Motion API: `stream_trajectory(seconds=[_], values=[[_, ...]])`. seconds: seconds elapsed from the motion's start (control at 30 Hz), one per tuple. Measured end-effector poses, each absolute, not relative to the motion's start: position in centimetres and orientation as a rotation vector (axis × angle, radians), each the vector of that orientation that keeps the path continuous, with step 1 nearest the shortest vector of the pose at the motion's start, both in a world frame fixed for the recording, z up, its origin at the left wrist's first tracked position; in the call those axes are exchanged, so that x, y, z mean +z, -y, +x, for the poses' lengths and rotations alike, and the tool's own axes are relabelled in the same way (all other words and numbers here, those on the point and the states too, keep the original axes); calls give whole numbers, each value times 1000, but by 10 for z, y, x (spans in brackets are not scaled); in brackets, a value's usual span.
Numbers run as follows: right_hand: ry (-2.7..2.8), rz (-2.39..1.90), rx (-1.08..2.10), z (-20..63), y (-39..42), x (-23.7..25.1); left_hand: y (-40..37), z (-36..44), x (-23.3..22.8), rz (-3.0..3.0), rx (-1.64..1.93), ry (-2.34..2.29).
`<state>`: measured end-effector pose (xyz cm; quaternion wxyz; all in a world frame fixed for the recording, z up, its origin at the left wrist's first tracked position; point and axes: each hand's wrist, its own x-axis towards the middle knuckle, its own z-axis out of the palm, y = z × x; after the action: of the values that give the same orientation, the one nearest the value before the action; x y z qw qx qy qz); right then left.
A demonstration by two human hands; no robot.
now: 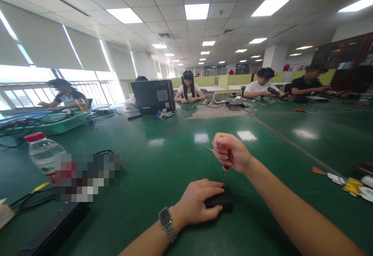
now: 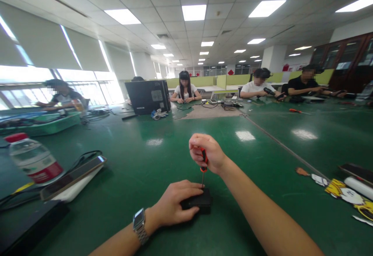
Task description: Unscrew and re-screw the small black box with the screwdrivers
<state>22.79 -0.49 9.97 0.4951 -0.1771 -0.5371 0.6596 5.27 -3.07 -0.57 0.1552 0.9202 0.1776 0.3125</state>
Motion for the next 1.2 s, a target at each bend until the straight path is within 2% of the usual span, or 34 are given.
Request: stream_trajectory(seconds=[0.5, 1.2], values=[[1253, -312, 1629, 233, -2, 96, 36, 54, -1, 2544, 757, -832], [1296, -67, 1690, 241, -8, 84, 32, 54, -5, 2516, 808, -728]])
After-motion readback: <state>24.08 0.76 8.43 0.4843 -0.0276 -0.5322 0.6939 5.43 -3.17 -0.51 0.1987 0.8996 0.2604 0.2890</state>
